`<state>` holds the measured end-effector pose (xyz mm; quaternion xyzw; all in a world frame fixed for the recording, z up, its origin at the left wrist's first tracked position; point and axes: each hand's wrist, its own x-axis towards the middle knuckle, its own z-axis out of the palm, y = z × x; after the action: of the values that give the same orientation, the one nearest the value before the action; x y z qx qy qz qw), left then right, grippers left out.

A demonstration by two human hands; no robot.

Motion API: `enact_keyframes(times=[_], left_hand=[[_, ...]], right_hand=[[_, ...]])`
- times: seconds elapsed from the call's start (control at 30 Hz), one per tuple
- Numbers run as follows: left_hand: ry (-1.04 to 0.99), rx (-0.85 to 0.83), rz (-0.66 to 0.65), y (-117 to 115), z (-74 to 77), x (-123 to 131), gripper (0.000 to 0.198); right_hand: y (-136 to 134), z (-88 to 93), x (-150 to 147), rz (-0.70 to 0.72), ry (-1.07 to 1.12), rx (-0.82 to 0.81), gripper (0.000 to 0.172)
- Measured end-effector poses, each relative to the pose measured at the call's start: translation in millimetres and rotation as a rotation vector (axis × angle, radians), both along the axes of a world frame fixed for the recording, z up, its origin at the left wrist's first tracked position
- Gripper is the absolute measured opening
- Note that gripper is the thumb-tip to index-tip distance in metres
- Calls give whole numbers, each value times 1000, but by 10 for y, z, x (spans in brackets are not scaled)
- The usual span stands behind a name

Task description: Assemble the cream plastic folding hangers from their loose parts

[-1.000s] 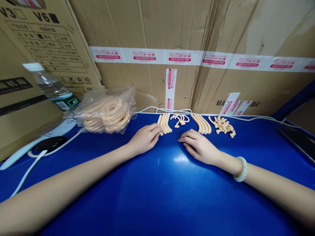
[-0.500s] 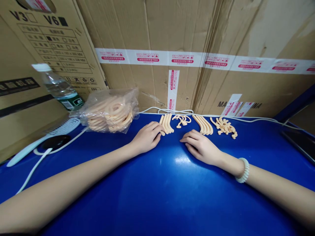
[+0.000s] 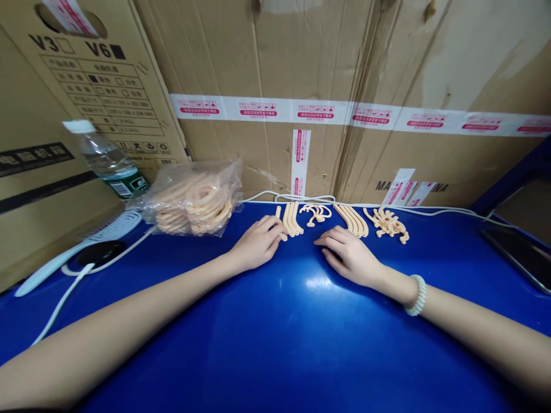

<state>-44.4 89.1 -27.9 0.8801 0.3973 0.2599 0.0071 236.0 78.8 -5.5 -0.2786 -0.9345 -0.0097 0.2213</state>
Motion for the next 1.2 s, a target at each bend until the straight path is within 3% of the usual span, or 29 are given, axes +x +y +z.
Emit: enact_keyframes(times=[0.17, 0.33, 0.53, 0.7, 0.83, 1.0, 1.13, 1.2], left_hand=[[23, -7, -10, 8, 7, 1, 21], [2, 70, -46, 8, 1, 5, 18], [-30, 191, 7, -44, 28, 30, 20], [-117, 248, 21, -49, 29, 34, 23], [-312, 164, -32, -120, 109, 103, 23], [-557, -65, -165, -354, 247, 316, 22], [-786, -345, -185, -510, 204, 487, 13], [-894, -475, -182, -553, 151, 554, 16]], right_hand=[[203, 113, -29, -182, 13, 34, 25], [522, 223, -118, -389, -70, -81, 25], [694, 254, -194, -409, -10, -183, 15], [725, 330, -157, -424, 208, -272, 17], [586, 397, -88, -410, 435, -429, 28], [114, 382, -23, -330, 665, -665, 37], [-241, 271, -49, -260, 970, -987, 38], [-337, 199, -85, -260, 1047, -1044, 36]])
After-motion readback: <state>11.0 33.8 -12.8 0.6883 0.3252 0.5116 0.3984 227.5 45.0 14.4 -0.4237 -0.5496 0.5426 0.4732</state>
